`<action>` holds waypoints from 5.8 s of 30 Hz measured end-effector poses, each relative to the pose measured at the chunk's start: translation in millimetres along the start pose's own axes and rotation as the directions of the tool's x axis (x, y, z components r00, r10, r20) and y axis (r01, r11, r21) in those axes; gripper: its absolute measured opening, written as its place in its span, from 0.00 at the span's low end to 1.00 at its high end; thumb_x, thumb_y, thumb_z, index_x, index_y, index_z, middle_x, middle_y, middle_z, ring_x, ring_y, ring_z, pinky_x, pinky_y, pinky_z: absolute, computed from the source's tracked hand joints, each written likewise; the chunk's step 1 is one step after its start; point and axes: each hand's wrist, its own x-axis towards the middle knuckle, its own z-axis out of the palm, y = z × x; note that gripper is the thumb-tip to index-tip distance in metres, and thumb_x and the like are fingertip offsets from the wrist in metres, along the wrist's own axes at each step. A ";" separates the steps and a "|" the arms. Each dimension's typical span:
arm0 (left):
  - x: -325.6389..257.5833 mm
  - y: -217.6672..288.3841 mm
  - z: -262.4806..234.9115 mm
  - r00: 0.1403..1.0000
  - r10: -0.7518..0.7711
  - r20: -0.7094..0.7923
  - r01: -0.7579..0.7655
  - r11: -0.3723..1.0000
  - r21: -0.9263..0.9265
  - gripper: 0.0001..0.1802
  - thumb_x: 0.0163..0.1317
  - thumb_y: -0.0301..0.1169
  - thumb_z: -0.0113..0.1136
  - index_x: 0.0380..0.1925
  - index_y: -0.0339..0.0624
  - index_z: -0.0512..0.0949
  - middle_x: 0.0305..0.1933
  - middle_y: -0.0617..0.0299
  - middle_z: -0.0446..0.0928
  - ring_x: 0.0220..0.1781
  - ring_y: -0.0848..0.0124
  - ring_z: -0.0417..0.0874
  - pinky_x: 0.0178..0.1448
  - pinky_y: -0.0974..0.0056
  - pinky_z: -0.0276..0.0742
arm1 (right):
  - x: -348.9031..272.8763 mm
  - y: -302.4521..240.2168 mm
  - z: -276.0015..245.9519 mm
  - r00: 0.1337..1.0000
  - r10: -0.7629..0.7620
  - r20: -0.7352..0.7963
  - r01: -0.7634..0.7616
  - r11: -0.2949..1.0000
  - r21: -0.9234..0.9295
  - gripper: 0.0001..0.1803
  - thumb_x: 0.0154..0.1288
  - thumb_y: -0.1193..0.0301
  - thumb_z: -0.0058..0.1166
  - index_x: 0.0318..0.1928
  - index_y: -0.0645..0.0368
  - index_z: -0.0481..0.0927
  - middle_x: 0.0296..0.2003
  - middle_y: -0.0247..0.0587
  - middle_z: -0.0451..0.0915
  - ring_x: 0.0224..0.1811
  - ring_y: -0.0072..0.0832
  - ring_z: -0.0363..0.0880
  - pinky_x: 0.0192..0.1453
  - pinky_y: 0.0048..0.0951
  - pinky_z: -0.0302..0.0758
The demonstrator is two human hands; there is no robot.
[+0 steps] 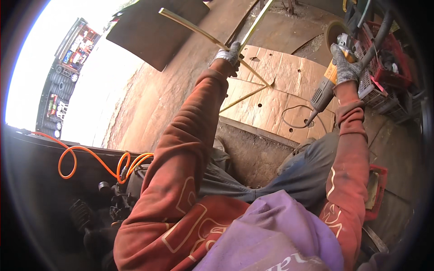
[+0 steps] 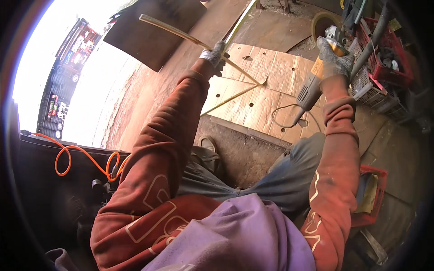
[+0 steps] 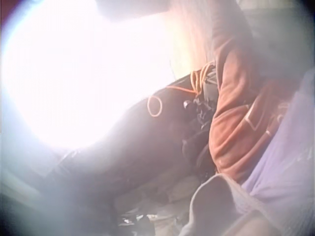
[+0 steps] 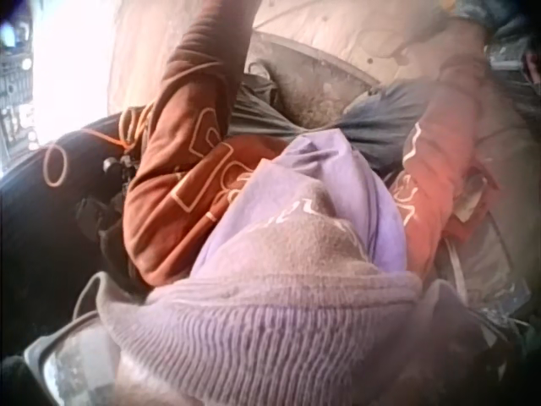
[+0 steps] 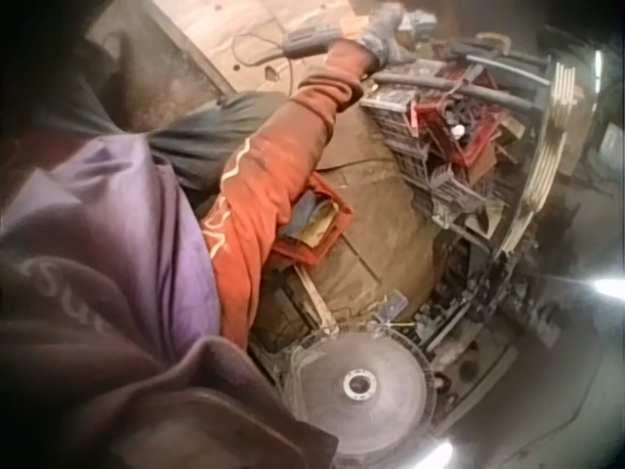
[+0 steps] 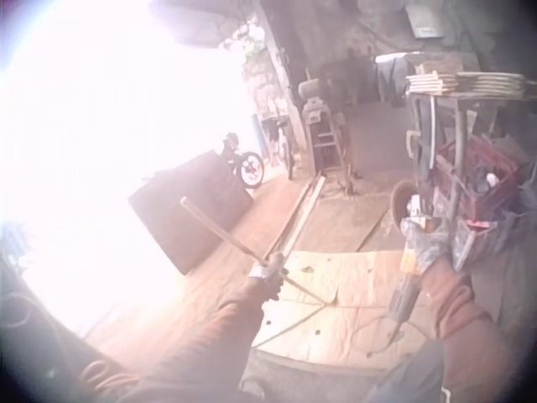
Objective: The person uses an angle grinder to smooth or cut a set of thin metal rods while sitting on the floor. They rotate the rods and apply the grinding wheel to different points on the metal frame.
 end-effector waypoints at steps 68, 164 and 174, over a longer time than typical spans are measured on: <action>-101.0 140.7 -91.4 0.750 0.642 -0.160 -0.643 0.651 -0.404 0.21 0.64 0.47 0.59 0.27 0.37 0.81 0.23 0.64 0.77 0.22 0.74 0.74 0.27 0.67 0.69 | -113.2 -67.2 -67.3 0.579 0.117 0.807 -0.520 0.815 0.255 0.28 0.60 0.48 0.58 0.46 0.59 0.74 0.29 0.42 0.79 0.25 0.31 0.81 0.27 0.35 0.84; -44.9 117.7 -4.1 0.535 0.845 0.002 -0.746 0.472 0.470 0.18 0.54 0.32 0.62 0.46 0.43 0.81 0.36 0.59 0.81 0.36 0.69 0.82 0.38 0.65 0.78 | -194.8 -31.4 -125.0 0.823 0.107 0.558 -0.503 0.593 0.628 0.38 0.65 0.43 0.45 0.59 0.65 0.64 0.41 0.46 0.75 0.37 0.33 0.76 0.41 0.35 0.78; 7.1 60.7 9.9 0.296 0.941 -0.165 -0.601 0.317 0.734 0.26 0.50 0.23 0.62 0.52 0.49 0.77 0.41 0.50 0.73 0.41 0.55 0.78 0.43 0.58 0.78 | -196.0 -29.7 -122.2 0.862 0.236 0.449 -0.489 0.622 0.611 0.38 0.65 0.44 0.46 0.59 0.66 0.64 0.40 0.46 0.74 0.37 0.34 0.75 0.41 0.36 0.78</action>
